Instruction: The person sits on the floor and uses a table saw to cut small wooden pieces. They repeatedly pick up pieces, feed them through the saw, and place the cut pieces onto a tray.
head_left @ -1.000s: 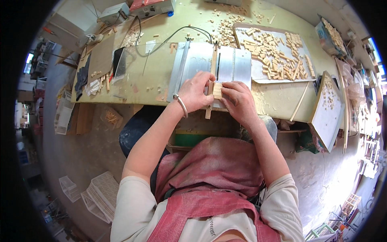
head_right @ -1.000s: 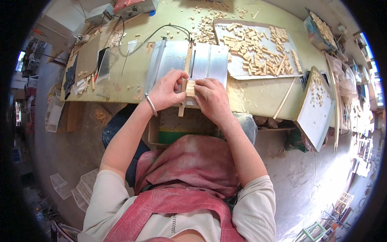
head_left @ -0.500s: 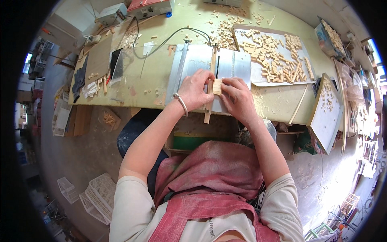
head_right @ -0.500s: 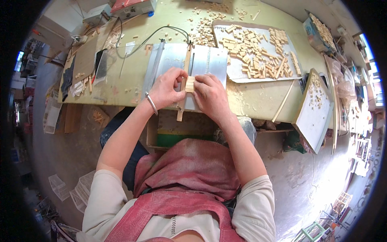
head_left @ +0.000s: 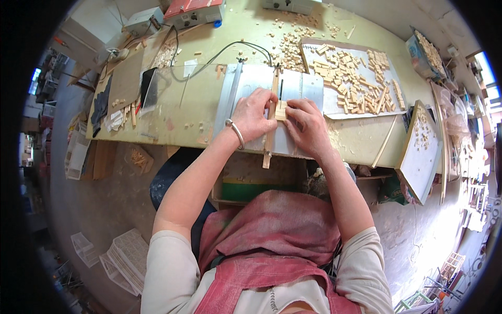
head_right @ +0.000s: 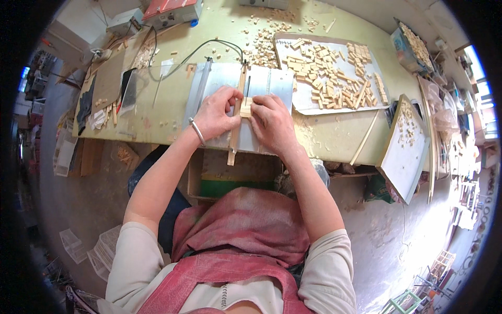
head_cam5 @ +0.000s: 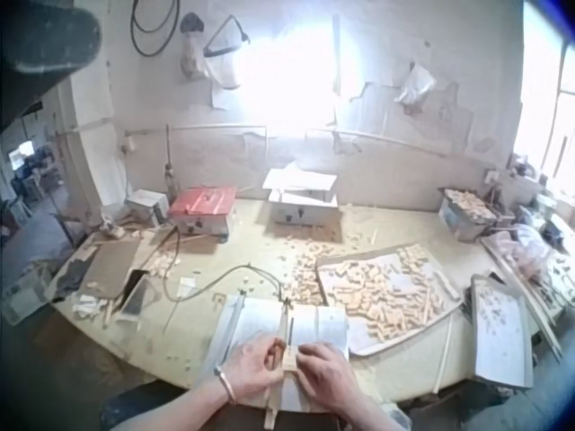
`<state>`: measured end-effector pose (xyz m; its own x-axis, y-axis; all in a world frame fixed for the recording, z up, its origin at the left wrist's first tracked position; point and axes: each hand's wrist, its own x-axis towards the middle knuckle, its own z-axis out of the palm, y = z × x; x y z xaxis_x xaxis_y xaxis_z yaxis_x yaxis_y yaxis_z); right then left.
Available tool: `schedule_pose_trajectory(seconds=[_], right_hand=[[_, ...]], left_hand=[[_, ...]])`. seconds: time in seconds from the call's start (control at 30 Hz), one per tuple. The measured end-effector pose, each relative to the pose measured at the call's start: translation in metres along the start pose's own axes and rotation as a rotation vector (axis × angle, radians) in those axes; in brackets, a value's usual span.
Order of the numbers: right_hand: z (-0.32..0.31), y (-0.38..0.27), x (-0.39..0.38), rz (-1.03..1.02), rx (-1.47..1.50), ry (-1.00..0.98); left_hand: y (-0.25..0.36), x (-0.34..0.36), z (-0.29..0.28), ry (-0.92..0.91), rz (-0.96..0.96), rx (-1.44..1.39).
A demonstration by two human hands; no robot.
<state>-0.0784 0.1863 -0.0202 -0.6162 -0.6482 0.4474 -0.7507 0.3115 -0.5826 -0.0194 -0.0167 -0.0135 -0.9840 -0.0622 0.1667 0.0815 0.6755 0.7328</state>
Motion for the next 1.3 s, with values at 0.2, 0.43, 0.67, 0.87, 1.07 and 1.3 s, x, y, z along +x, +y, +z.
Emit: schedule_pose_trajectory(seconds=[0.2, 0.43, 0.67, 0.87, 1.07, 1.3], right_hand=[[-0.002, 0.002, 0.011, 0.043, 0.005, -0.011], [-0.001, 0.017, 0.023, 0.037, 0.017, -0.016], [-0.008, 0.016, 0.021, -0.034, -0.047, -0.066], [-0.013, -0.009, -0.003, -0.079, -0.035, -0.047], [-0.005, -0.026, -0.022, -0.109, 0.011, -0.003], [0.001, -0.024, -0.028, -0.056, -0.019, -0.013]], left_hand=[[-0.002, 0.015, -0.003, -0.031, -0.051, -0.006], [-0.009, 0.029, -0.003, -0.043, -0.049, -0.002], [-0.001, 0.016, -0.012, -0.183, 0.006, 0.172], [0.017, -0.019, -0.032, -0.401, 0.052, 0.159], [0.007, -0.028, -0.031, -0.248, -0.033, 0.004], [0.013, -0.028, -0.017, -0.164, 0.075, 0.089]])
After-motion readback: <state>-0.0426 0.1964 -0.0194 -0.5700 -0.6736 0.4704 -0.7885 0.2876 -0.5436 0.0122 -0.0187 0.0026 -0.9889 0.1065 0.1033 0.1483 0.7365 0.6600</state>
